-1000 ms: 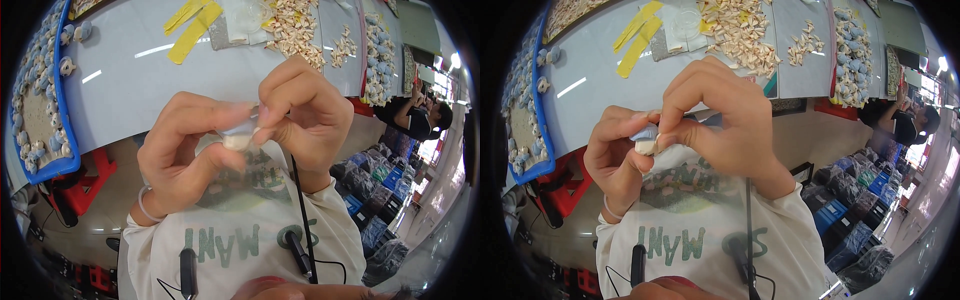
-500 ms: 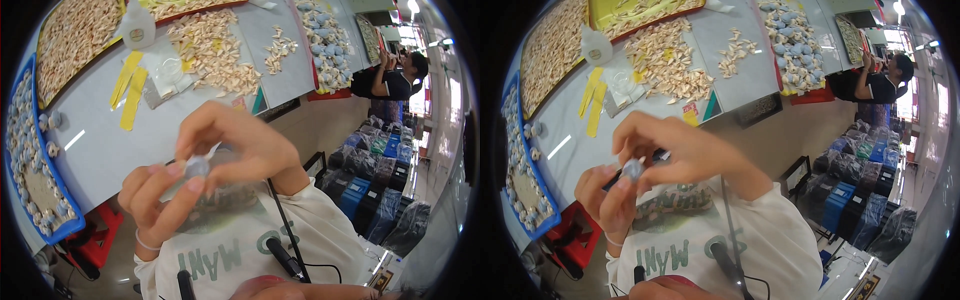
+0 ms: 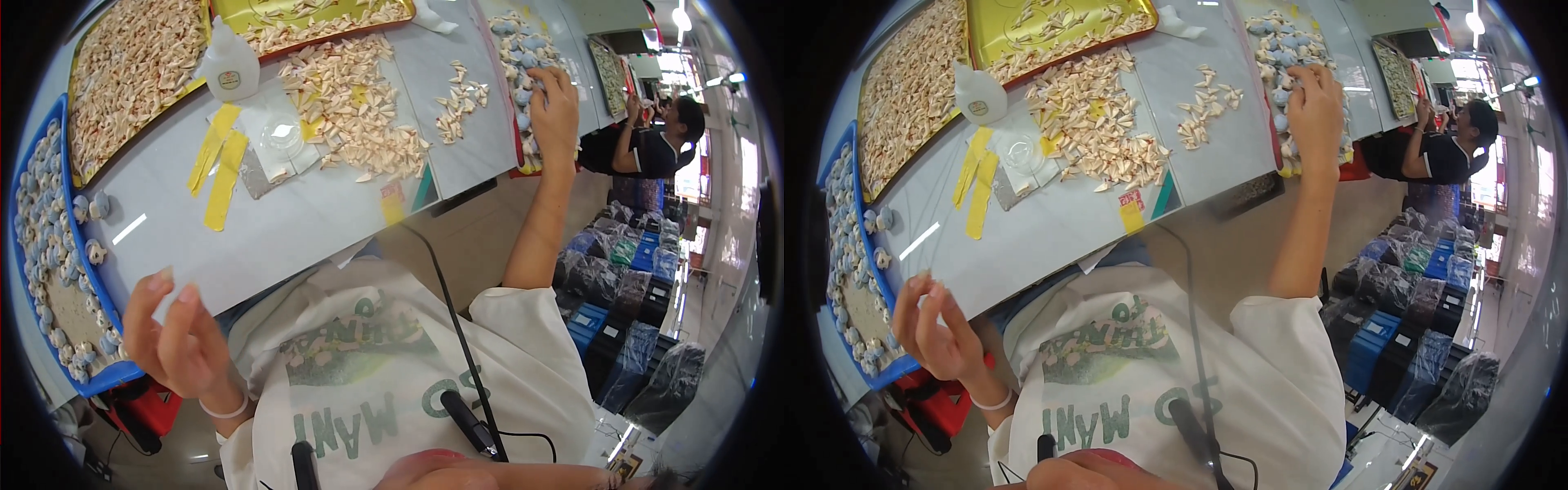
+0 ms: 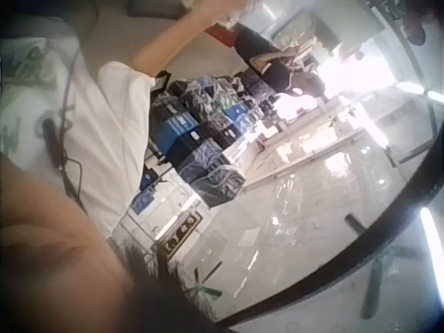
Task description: The person assembles small figurine parts by hand, joining plastic components and figurine heads using adhesive from a bottle.
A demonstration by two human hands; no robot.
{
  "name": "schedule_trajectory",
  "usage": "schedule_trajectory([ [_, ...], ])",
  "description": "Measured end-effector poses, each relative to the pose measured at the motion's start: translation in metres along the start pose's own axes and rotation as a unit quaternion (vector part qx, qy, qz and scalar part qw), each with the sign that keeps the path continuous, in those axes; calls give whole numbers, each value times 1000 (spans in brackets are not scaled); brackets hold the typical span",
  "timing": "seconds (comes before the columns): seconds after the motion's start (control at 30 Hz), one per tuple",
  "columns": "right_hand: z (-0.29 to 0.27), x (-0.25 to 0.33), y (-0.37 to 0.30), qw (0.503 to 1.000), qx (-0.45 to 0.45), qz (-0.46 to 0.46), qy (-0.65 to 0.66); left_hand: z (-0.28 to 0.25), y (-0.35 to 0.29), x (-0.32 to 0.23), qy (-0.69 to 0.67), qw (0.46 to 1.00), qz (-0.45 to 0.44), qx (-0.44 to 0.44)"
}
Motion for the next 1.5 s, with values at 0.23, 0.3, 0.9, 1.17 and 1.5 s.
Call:
schedule_trajectory([
  [0.23, -8, 4, 6, 998, 55, 17, 28, -27, 29, 42, 247, 964, -75, 62],
  [0.3, -14, 6, 2, 998, 46, 34, 33, -10, 21, 73, 157, 960, -193, 127],
  [0.9, 5, 152, 17, 944, 121, -62, 299, 22, 13, 77, 0, 955, -267, 130],
  [1.17, 45, 178, 15, 932, 221, -53, 281, 45, -9, 56, -387, 866, -308, 74],
  [1.5, 25, 160, 7, 885, 152, 39, 438, 72, -20, 41, -572, 711, -406, 50],
])
Point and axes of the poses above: each hand's wrist, its own y-axis towards the middle knuckle, its own z-axis out of the palm, x = y × z, the point moved 9 cm from there along y, towards the middle knuckle, and after that the axes turned 1 degree about x, right-handed, at the moved point
